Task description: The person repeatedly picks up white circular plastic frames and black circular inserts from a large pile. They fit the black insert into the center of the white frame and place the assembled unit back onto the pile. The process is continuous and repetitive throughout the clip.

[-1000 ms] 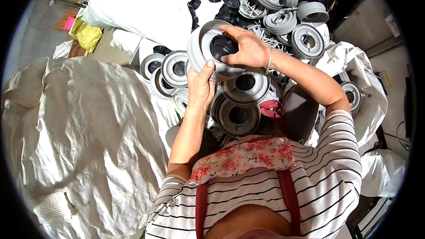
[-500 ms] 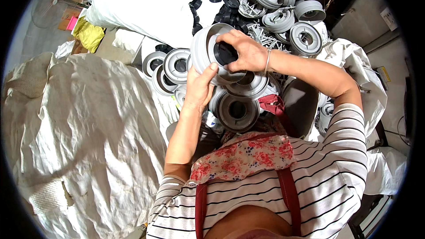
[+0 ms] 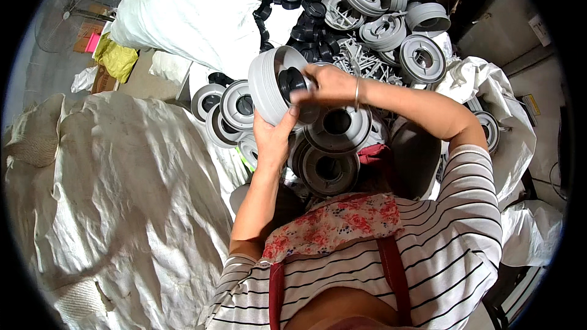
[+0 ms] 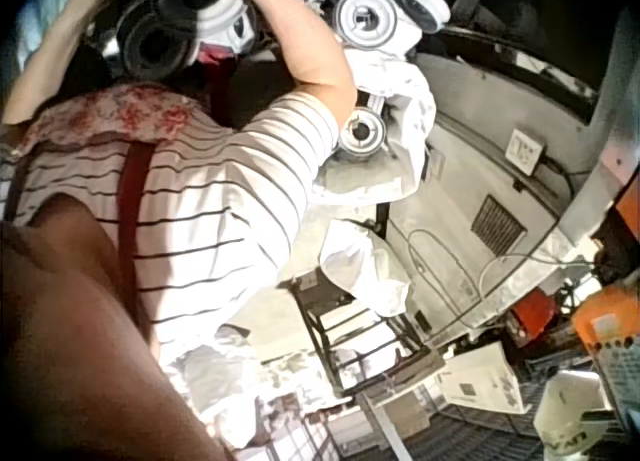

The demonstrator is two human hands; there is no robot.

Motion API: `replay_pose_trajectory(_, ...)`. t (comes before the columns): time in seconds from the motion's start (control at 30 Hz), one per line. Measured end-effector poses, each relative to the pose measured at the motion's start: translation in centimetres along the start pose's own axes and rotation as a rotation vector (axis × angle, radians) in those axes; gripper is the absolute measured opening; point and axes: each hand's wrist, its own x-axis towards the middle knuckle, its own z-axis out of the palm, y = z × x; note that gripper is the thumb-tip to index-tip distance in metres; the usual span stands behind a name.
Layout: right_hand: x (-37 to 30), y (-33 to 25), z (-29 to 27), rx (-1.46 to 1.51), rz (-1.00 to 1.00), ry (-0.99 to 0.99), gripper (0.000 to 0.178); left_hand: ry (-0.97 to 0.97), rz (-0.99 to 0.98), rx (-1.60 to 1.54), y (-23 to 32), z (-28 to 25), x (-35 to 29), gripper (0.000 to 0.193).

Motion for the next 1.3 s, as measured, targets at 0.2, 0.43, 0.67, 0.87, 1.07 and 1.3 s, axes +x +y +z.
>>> replay_pose_trajectory(0.2, 3.0, 1.8, 0.1, 0.615, 0.545, -0.478, 0.071, 0.109, 0.12, 0.489, -0.3, -1.3, 0.5, 0.077)
replay_pose_trajectory(0.43, 9.2, 18.9, -11.7, -0.877, 0.508, 0.407, 0.036, 0.312, 0.366, 0.734, 1.9, -5.6, 3.7, 0.076)
replay_pose_trajectory(0.67, 5.3, 14.4, -6.6, -0.65, 0.218, 0.095, 0.018, -0.032, -0.234, -0.127, -4.3, -0.9, 8.0, 0.052)
replay_pose_trajectory(0.87, 5.0, 6.8, -5.0, 0.094, 0.182, -0.248, 0.026, -0.011, -0.56, -0.293, -7.3, 1.4, 11.6, 0.038)
replay_pose_trajectory(1.07, 15.6, 19.6, -4.6, -1.056, -0.12, 0.043, 0.048, -0.051, -0.447, -0.364, -4.6, 0.8, 9.4, 0.037)
replay_pose_trajectory(1.3, 12.9, 28.5, -2.7, -0.87, 0.217, -0.091, 0.024, 0.07, -0.296, -0.361, -3.4, -0.8, 8.4, 0.029)
